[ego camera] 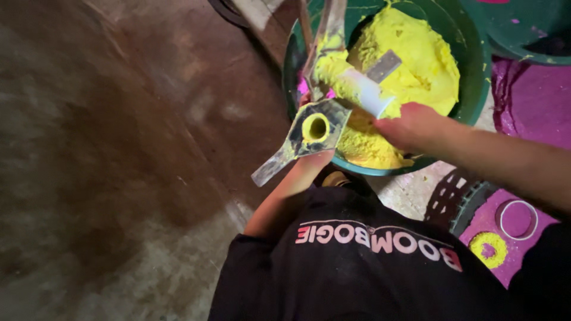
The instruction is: The person uses a wooden applicator to scoop yellow and pink powders from green basins and applies them into circular molds on a purple surface. They repeatedly fill the molds with yellow powder first, then add pink powder into the center of each yellow ring.
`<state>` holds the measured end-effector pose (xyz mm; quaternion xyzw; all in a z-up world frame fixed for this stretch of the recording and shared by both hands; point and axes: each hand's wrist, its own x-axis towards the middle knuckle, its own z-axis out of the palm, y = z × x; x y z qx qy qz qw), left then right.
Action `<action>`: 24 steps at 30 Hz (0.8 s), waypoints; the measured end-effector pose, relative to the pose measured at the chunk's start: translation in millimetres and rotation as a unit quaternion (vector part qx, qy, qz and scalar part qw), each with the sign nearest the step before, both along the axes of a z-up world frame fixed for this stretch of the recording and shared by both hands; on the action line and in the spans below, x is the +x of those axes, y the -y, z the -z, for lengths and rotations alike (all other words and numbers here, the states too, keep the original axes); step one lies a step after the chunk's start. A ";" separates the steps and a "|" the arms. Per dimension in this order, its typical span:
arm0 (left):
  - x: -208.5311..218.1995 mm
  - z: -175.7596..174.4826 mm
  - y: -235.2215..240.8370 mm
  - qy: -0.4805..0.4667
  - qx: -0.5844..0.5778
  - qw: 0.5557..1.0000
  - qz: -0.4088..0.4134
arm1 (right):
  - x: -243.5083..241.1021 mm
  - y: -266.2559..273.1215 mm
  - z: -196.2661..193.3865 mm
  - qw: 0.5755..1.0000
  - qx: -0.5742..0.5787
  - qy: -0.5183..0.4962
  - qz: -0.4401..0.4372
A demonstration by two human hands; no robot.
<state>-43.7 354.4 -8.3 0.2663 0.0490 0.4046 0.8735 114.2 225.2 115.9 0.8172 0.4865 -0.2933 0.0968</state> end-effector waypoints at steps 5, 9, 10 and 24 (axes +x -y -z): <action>-1.8 -2.5 -1.6 -0.002 0.006 1.000 0.011 | -19.9 2.0 -44.2 0.991 -0.096 -0.013 -0.088; -1.3 -5.8 -6.8 -0.001 0.011 1.000 0.020 | -18.5 5.8 -97.0 0.990 -0.114 -0.078 -0.013; 1.1 -6.5 -7.2 0.002 0.013 1.000 0.022 | -14.3 5.0 -105.7 0.989 -0.123 -0.085 0.020; -17.9 -4.3 -3.1 -0.018 0.015 1.000 0.017 | -39.1 -3.3 9.5 0.975 0.216 0.031 -0.031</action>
